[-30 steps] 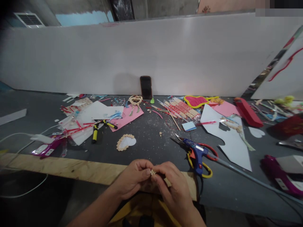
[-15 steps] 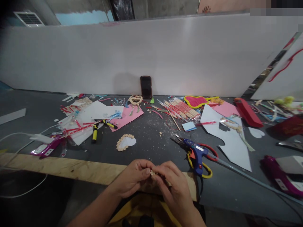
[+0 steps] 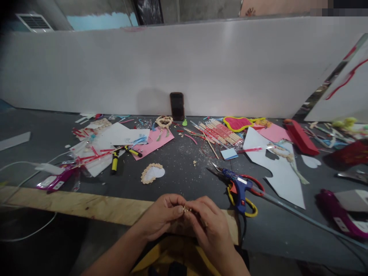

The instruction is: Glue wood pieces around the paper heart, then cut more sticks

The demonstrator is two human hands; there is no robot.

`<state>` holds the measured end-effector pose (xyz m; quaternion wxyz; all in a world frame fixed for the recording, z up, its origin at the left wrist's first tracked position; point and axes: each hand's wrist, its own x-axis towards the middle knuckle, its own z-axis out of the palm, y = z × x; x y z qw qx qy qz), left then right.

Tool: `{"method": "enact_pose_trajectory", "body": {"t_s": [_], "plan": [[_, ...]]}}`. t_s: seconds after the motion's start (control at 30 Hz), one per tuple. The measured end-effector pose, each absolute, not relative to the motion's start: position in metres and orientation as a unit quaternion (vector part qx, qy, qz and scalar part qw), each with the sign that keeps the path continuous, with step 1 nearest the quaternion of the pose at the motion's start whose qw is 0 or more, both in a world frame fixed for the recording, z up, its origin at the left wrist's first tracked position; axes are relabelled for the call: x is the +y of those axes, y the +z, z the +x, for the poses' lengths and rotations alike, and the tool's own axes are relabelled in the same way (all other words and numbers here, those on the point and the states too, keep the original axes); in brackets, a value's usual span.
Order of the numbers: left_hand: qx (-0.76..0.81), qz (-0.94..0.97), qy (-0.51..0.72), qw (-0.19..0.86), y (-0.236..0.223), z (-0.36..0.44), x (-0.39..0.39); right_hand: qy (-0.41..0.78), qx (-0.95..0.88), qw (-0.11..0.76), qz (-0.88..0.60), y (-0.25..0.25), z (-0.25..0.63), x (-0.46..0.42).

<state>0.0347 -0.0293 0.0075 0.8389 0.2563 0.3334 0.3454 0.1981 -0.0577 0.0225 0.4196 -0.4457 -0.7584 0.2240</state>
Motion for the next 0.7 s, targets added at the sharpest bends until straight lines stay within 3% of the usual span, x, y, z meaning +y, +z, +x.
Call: {"method": "enact_pose_trajectory", "body": {"t_s": [0.7], "plan": [[0.355,0.29,0.346,0.819,0.0097,0.0339,-0.0303,0.226,-0.769,0.396,-0.448,0.0267,0.1979,-0.0577]]}}
